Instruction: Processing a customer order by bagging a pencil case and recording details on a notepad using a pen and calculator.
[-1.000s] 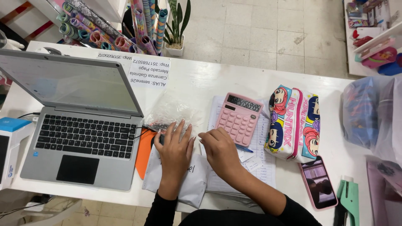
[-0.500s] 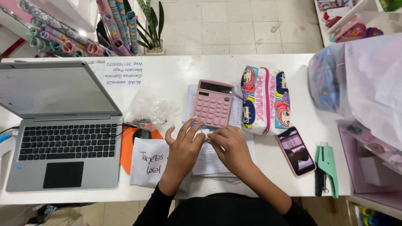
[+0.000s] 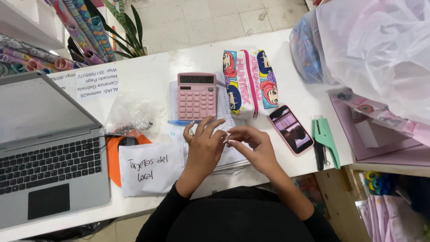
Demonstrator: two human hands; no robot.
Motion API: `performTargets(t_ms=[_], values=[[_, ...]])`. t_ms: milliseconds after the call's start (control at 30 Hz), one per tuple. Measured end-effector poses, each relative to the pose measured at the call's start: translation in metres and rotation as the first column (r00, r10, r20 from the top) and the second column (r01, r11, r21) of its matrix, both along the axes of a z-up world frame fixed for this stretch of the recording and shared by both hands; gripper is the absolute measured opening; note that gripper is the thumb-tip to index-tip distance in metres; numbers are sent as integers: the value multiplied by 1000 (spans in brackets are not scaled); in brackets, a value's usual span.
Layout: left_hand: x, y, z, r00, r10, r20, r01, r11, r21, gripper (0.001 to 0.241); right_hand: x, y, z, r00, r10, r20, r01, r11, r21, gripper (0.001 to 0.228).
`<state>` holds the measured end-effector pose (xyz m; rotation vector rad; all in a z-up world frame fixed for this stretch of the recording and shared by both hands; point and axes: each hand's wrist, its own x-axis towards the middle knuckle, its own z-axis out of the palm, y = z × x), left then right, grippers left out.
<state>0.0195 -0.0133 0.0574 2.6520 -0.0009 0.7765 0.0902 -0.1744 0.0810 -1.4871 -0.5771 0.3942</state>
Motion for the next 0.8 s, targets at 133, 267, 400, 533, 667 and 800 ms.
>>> performTargets(t_ms=[133,267,400,533,667,800], values=[[-7,-8,9,988,-118,-101,87,960,-268,2,6,-2,-21,963,156,-219,-77,941,330,37],[-7,-3,6,987,-73,-143,34,965,-259,10,13,-1,-28,982,-34,-187,68,982,178,19],[-8,14,-6,968,66,-242,-95,989,-109,32,25,-9,-28,978,-145,152,163,981,-110,9],[-10,14,-13,943,80,-324,-113,990,-84,39,25,-14,-12,951,-100,293,183,944,-274,7],[-8,4,-22,933,102,-345,-116,993,-20,46,22,-7,-17,977,-7,212,117,850,-514,10],[-6,-1,-25,908,140,-394,-153,988,-2,41,27,-1,-42,975,-27,220,150,814,-561,10]])
